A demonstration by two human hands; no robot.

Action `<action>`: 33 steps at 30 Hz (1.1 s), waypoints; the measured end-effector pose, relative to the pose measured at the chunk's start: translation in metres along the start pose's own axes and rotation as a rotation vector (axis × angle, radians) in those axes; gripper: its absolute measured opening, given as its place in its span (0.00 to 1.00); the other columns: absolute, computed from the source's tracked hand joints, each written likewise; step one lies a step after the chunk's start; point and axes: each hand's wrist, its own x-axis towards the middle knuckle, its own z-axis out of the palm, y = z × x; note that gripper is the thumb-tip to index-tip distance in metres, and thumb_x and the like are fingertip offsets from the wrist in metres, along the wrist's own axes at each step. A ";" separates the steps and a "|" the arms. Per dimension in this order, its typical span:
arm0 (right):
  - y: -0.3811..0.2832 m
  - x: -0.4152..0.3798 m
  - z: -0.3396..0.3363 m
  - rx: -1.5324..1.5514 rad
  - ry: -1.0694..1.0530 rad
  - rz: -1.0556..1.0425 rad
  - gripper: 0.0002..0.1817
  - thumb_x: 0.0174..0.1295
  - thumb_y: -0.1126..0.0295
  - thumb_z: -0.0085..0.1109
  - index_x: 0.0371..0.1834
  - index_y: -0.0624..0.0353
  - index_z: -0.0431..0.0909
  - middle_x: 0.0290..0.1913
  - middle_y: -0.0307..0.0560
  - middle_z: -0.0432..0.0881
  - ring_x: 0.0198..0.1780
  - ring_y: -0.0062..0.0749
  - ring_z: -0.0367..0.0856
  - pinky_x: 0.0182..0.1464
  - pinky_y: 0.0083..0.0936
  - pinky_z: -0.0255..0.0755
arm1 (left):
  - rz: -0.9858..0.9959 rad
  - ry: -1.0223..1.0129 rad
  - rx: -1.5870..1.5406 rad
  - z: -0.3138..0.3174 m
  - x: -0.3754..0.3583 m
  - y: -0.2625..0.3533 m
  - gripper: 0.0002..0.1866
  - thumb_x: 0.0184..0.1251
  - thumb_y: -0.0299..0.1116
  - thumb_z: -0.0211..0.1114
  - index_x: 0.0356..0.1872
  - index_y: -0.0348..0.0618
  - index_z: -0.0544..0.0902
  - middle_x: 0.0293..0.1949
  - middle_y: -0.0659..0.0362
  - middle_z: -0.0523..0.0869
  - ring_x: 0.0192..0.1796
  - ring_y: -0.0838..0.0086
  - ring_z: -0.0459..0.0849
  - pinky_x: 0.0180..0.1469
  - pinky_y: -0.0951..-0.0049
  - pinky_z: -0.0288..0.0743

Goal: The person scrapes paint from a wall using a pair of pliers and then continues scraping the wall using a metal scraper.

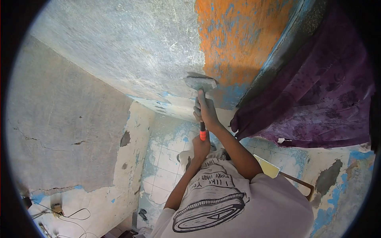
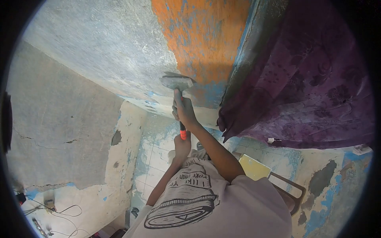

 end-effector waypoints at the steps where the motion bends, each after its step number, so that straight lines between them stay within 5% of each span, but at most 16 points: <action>1: -0.008 -0.002 0.004 0.002 0.004 0.002 0.31 0.72 0.37 0.46 0.19 0.48 0.57 0.14 0.27 0.51 0.12 0.13 0.47 0.15 0.19 0.42 | -0.003 -0.003 0.002 -0.002 0.001 0.005 0.20 0.74 0.38 0.61 0.26 0.29 0.79 0.16 0.50 0.78 0.19 0.68 0.73 0.25 0.60 0.66; 17: -0.025 0.005 0.012 0.099 -0.208 -0.040 0.29 0.74 0.40 0.44 0.21 0.47 0.58 0.14 0.26 0.52 0.12 0.13 0.48 0.15 0.18 0.43 | 0.103 0.070 -0.002 -0.013 0.017 0.021 0.19 0.72 0.36 0.61 0.26 0.27 0.79 0.19 0.40 0.79 0.20 0.58 0.77 0.27 0.56 0.66; 22: 0.021 0.006 -0.008 0.052 -0.003 0.020 0.31 0.72 0.37 0.45 0.21 0.48 0.57 0.15 0.28 0.50 0.13 0.13 0.47 0.15 0.18 0.43 | 0.038 0.026 0.073 -0.001 0.011 -0.023 0.20 0.72 0.36 0.61 0.23 0.27 0.78 0.17 0.42 0.78 0.19 0.61 0.75 0.26 0.57 0.66; 27: -0.020 0.004 0.006 0.074 -0.063 -0.071 0.30 0.73 0.37 0.45 0.21 0.48 0.57 0.15 0.28 0.50 0.13 0.13 0.46 0.15 0.19 0.42 | 0.144 -0.013 0.036 -0.010 0.029 0.015 0.22 0.73 0.37 0.61 0.23 0.28 0.78 0.16 0.43 0.76 0.17 0.66 0.73 0.24 0.58 0.64; 33: 0.014 0.009 -0.019 0.139 -0.074 -0.013 0.29 0.74 0.40 0.46 0.20 0.48 0.59 0.14 0.27 0.53 0.12 0.13 0.48 0.15 0.18 0.42 | 0.119 -0.025 0.040 0.002 0.024 -0.025 0.20 0.71 0.37 0.62 0.24 0.27 0.78 0.17 0.41 0.78 0.18 0.58 0.77 0.25 0.57 0.66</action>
